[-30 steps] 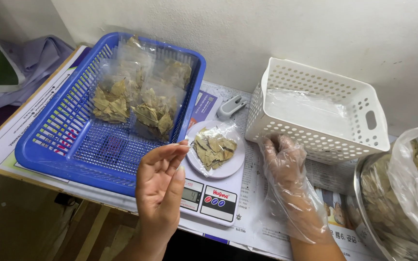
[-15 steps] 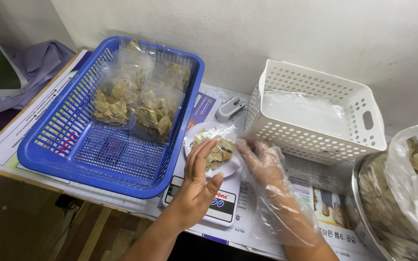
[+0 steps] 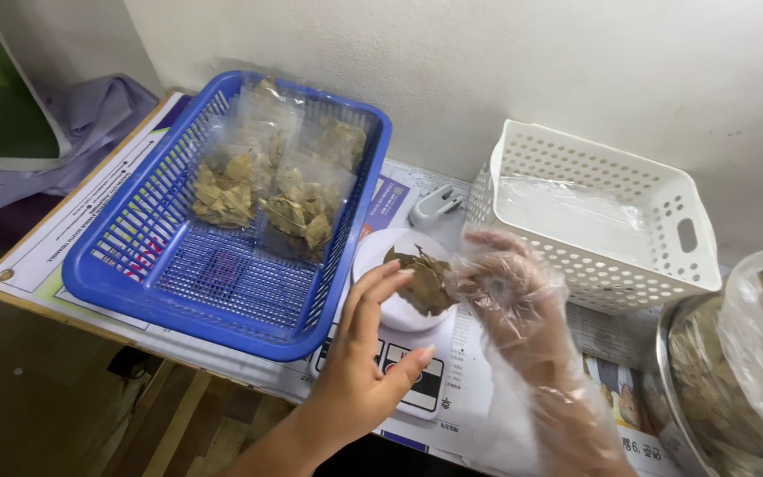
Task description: The person picks up bay leaves from a large plastic bag by hand and puts them onto a small plate on a digital scale, then places the weighed leaves into a small clear plastic bag and puts the bag into a blue basket.
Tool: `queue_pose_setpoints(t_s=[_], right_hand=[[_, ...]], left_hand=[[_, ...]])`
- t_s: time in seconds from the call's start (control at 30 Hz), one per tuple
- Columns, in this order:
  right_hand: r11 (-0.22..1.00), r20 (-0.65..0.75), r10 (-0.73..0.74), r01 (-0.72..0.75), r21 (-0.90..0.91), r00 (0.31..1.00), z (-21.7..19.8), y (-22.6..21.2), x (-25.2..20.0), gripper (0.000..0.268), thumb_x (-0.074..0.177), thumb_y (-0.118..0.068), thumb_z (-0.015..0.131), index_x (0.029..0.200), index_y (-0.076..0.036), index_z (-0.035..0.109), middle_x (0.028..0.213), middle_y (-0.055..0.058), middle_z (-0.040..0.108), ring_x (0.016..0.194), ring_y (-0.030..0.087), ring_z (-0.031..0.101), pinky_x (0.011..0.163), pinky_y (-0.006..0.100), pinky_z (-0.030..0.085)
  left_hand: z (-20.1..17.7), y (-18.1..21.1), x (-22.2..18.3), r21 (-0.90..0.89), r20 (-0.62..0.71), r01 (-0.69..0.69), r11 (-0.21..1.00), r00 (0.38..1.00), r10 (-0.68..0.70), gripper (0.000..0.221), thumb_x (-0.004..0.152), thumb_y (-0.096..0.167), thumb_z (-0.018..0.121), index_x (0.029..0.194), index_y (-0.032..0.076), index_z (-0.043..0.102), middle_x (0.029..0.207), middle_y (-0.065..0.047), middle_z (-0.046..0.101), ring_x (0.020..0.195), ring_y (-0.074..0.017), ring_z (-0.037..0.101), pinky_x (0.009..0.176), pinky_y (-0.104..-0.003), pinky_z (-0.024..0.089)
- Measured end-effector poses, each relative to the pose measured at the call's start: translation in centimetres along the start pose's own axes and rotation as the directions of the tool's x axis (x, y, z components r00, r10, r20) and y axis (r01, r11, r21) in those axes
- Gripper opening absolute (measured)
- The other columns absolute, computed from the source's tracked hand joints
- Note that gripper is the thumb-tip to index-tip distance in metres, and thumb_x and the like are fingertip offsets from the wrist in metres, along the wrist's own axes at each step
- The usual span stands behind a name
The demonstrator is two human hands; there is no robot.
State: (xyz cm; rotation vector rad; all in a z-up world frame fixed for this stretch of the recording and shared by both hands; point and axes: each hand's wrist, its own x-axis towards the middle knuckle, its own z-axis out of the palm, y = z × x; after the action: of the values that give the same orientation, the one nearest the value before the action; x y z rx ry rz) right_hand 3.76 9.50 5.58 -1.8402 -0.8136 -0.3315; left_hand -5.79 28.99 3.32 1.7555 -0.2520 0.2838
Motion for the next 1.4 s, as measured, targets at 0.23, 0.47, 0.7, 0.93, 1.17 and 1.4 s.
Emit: queue_pose_setpoints(t_s=[0.23, 0.47, 0.7, 0.93, 1.17, 1.4], right_hand=[[0.878, 0.138, -0.444, 0.46, -0.131, 0.885, 2.7, -7.5, 7.8, 0.009, 0.093, -0.003, 0.073, 0.101, -0.003, 0.068, 0.114, 0.018, 0.071, 0.096, 0.024, 0.075, 0.081, 0.031, 0.066], [0.899, 0.161, -0.396, 0.418, -0.134, 0.904, 11.3, -6.2, 13.1, 0.009, 0.093, -0.008, 0.072, 0.101, -0.005, 0.07, 0.106, 0.012, 0.075, 0.092, 0.025, 0.075, 0.078, 0.034, 0.065], [0.919, 0.187, 0.093, -0.012, -0.393, 0.978, 21.1, -1.5, 15.8, 0.038, 0.074, -0.023, 0.074, 0.11, -0.027, 0.062, 0.082, 0.001, 0.076, 0.09, 0.033, 0.075, 0.078, 0.051, 0.059], [0.791, 0.166, -0.274, 0.32, -0.522, 0.947, 27.8, 5.0, 18.5, 0.011, 0.078, -0.027, 0.07, 0.079, -0.018, 0.063, 0.07, 0.01, 0.064, 0.074, 0.035, 0.07, 0.058, 0.048, 0.057], [0.624, 0.114, -0.595, 0.546, -0.559, 0.796, 27.3, 5.5, 19.0, 0.008, 0.084, -0.017, 0.066, 0.079, -0.013, 0.062, 0.065, 0.009, 0.059, 0.067, 0.033, 0.066, 0.056, 0.047, 0.053], [0.851, 0.387, -0.141, 0.311, -0.423, 0.911, 25.1, 2.8, 21.0, 0.014, 0.09, -0.03, 0.064, 0.079, -0.021, 0.066, 0.08, 0.006, 0.068, 0.084, 0.031, 0.072, 0.066, 0.043, 0.057]], left_hand=[[-9.4, 4.9, 2.9, 0.451, -0.047, -0.264, 0.852, 0.947, 0.319, 0.1, 0.081, 0.018, 0.087, 0.157, 0.006, 0.022, 0.158, -0.022, 0.045, 0.149, -0.0327, 0.043, 0.127, -0.046, 0.036], [-19.4, 3.5, 10.0, 0.141, -0.04, 0.141, 0.98, 0.99, -0.137, 0.047, 0.082, -0.001, 0.08, 0.125, 0.013, 0.065, 0.085, -0.004, 0.076, 0.076, -0.0089, 0.07, 0.07, -0.024, 0.057], [-26.1, -5.7, 12.8, 0.355, -0.051, 0.196, 0.914, 0.98, -0.19, 0.054, 0.075, 0.004, 0.085, 0.125, 0.019, 0.069, 0.087, -0.001, 0.076, 0.077, -0.01, 0.071, 0.075, -0.026, 0.056], [-25.9, -7.5, 10.1, 0.837, -0.199, 0.082, 0.541, 0.967, 0.162, 0.062, 0.076, 0.012, 0.087, 0.131, 0.015, 0.059, 0.108, -0.008, 0.067, 0.104, -0.0339, 0.066, 0.092, -0.049, 0.054], [-24.5, -11.4, 10.0, 0.941, 0.005, 0.165, 0.296, 0.867, -0.498, 0.037, 0.08, 0.026, 0.078, 0.113, 0.01, 0.072, 0.107, -0.015, 0.076, 0.112, -0.034, 0.072, 0.097, -0.048, 0.057], [-22.9, -9.5, 9.5, 0.918, 0.123, 0.167, 0.36, 0.743, -0.658, 0.045, 0.088, 0.022, 0.073, 0.129, 0.005, 0.07, 0.122, -0.021, 0.073, 0.124, -0.0381, 0.067, 0.105, -0.051, 0.052]])
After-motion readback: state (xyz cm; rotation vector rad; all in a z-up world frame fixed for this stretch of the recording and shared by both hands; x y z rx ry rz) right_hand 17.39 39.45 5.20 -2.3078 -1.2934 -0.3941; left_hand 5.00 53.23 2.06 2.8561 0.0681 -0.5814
